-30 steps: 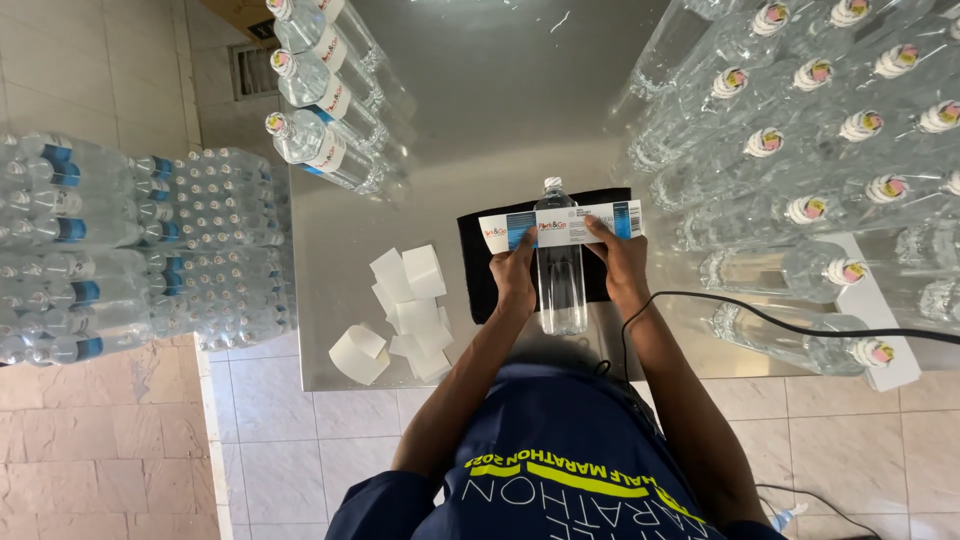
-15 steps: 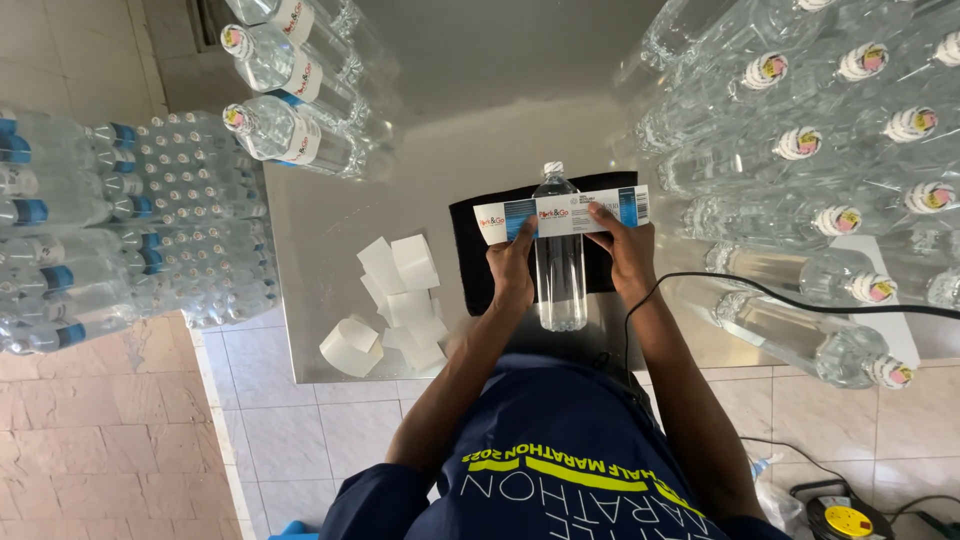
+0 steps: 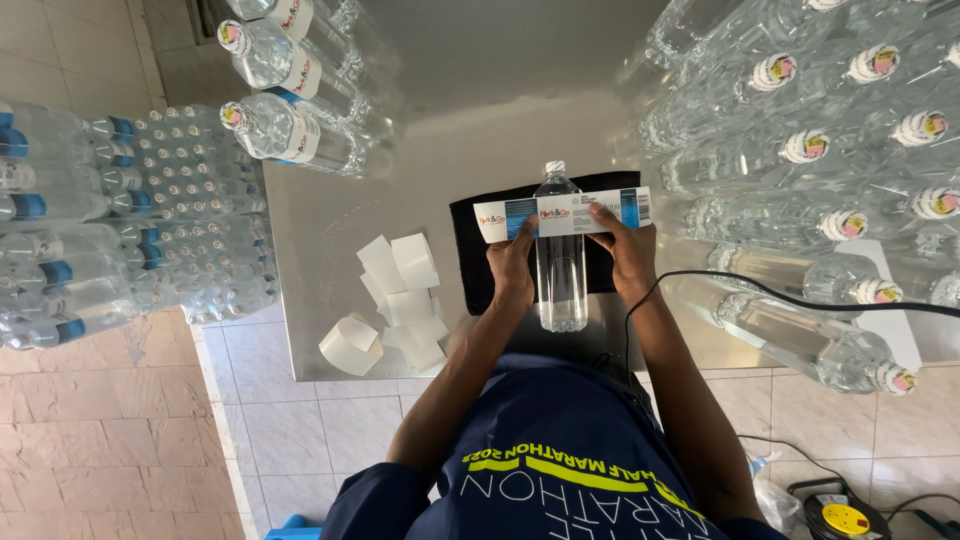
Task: Manually applying adhesive labels to plastic water bottles on a production table
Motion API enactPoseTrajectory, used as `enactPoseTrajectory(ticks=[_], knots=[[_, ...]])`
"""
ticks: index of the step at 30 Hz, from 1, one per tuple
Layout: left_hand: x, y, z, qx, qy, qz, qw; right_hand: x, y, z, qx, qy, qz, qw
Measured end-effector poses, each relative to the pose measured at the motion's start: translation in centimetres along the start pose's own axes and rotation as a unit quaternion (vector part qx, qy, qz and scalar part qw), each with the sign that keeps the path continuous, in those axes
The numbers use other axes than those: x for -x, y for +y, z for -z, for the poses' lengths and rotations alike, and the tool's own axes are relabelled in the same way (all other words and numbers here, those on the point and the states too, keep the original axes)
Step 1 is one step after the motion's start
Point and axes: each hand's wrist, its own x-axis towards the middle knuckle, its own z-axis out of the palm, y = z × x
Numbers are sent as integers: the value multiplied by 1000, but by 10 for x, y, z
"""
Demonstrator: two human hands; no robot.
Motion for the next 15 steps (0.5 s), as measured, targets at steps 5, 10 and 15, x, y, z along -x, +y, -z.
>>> enactPoseTrajectory(ticks=[5,10,15], knots=[[-27,-33,12,-14,28,-1,1000,4,-1,-6,31,9,14,999],[-32,-49,11,-50,60,6,997,11,6,-22,84,18,40,996],[-56,-100,24,24,87,5,996,22,3,-39,122,55,38,990]])
